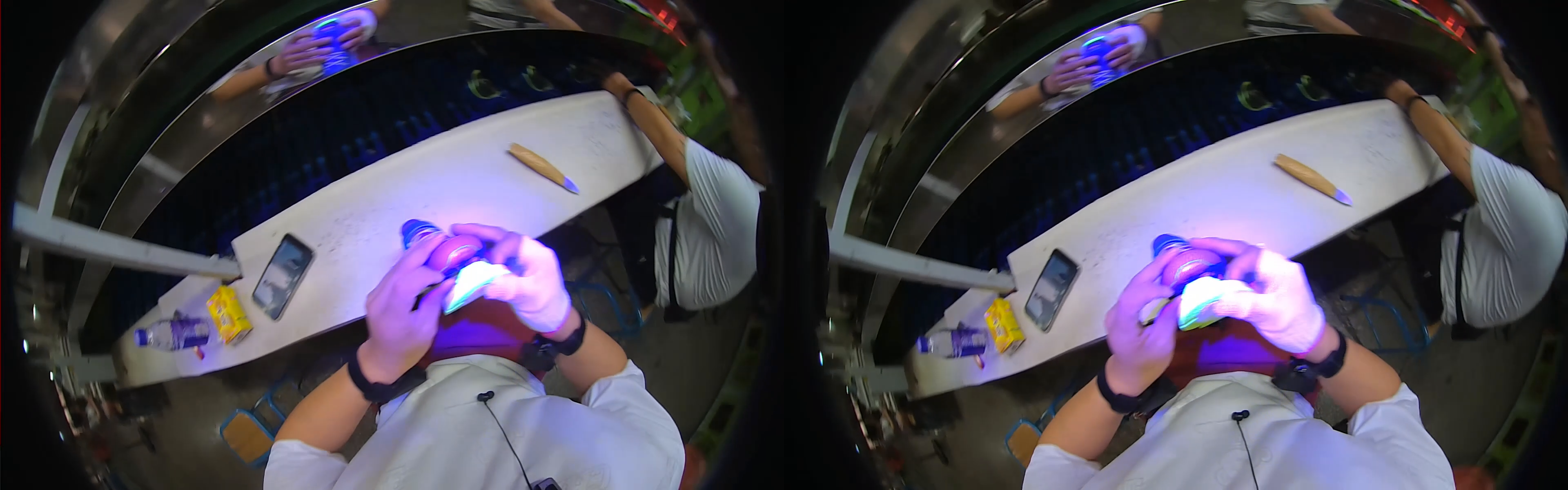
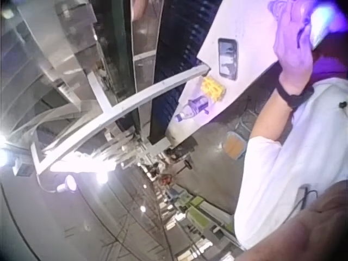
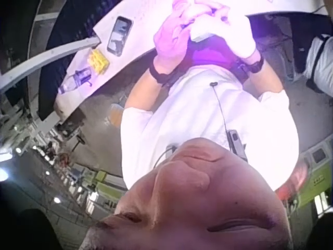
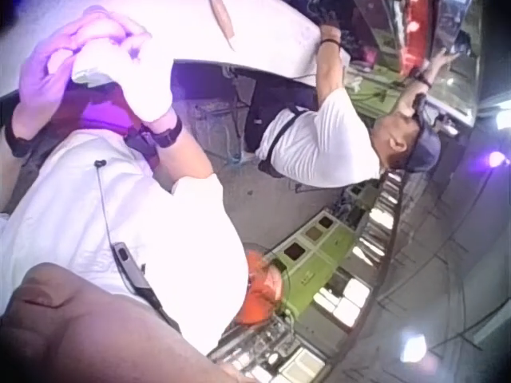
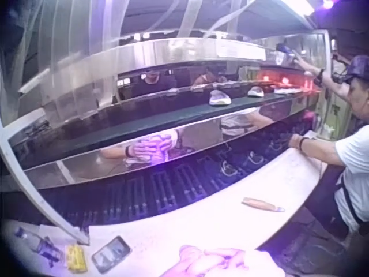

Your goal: Checking and inspecting shoes for quality control as they come off a production line conveyor.

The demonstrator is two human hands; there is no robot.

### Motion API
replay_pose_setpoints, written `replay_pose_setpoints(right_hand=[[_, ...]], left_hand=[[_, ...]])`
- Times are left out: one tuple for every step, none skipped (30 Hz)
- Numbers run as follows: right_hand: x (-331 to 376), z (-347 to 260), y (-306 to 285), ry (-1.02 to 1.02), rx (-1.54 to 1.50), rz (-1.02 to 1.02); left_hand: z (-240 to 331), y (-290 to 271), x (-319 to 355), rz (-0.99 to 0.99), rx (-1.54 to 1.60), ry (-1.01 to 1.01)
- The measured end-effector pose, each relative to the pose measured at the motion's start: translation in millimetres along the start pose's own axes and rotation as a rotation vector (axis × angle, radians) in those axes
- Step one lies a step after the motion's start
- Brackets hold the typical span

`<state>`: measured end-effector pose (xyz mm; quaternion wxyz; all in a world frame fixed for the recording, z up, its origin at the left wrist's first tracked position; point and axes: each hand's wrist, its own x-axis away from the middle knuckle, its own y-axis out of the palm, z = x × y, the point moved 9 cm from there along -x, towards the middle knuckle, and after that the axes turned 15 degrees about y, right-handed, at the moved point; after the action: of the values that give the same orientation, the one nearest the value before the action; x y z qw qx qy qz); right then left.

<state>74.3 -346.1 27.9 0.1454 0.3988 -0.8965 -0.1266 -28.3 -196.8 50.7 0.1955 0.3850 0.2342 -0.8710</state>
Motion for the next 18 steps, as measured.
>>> replay_pose_setpoints(right_hand=[[0.2, 2.3, 1.2, -0.008, -0.058, 0.021], [0.7, 6.5, 4.8, -0.005, -0.089, 0.027], [1.6, 8.1, 6.0, -0.022, -0.101, 0.042], [2.8, 8.3, 9.1, -0.046, -0.082, 0.039], [4.8, 11.7, 10.5, -0.046, -0.089, 0.064], [6.6, 12.3, 13.0, -0.059, -0.090, 0.051], [8.1, 15.8, 13.7, -0.053, -0.115, 0.064], [9.4, 18.3, 15.9, -0.047, -0.118, 0.053], [9.8, 21.8, 13.6, -0.040, -0.144, 0.077], [12.2, 18.4, 18.0, -0.105, -0.032, 0.065], [14.1, 15.2, 22.2, -0.175, 0.082, 0.051], [13.6, 19.1, 22.3, -0.169, 0.079, 0.050], [14.2, 19.8, 20.7, -0.197, 0.070, 0.059], [16.2, 18.2, 20.3, -0.256, 0.070, 0.061], [14.7, 23.2, 18.5, -0.222, 0.058, 0.068], [16.8, 21.2, 19.0, -0.269, 0.109, 0.074], [19.0, 20.4, 19.0, -0.293, 0.162, 0.091], [20.7, 19.3, 17.6, -0.310, 0.147, 0.088]], left_hand=[[0.4, -0.1, 1.2, -0.027, 0.045, 0.002], [1.3, 0.9, 5.1, -0.056, 0.086, -0.035], [6.0, -1.2, 9.6, -0.080, 0.109, -0.045], [7.4, -1.4, 14.6, -0.097, 0.124, -0.088], [11.6, 3.7, 20.0, -0.127, 0.132, -0.095], [11.3, 1.2, 26.0, -0.015, 0.249, -0.157], [8.4, 0.2, 33.1, 0.095, 0.362, -0.231], [11.3, 4.5, 36.7, 0.094, 0.361, -0.227], [10.8, 6.4, 41.9, 0.144, 0.384, -0.259], [10.0, 6.1, 47.2, 0.198, 0.392, -0.294], [11.3, 6.3, 51.0, 0.226, 0.370, -0.307], [11.1, 7.8, 54.6, 0.217, 0.367, -0.333], [13.6, 7.1, 56.5, 0.221, 0.367, -0.323], [14.0, 4.6, 59.7, 0.230, 0.360, -0.335], [16.4, 2.5, 61.1, 0.225, 0.364, -0.317], [16.1, 0.9, 64.7, 0.202, 0.339, -0.342], [16.5, 0.0, 66.7, 0.152, 0.279, -0.342], [13.9, -0.6, 70.6, 0.166, 0.310, -0.378]])
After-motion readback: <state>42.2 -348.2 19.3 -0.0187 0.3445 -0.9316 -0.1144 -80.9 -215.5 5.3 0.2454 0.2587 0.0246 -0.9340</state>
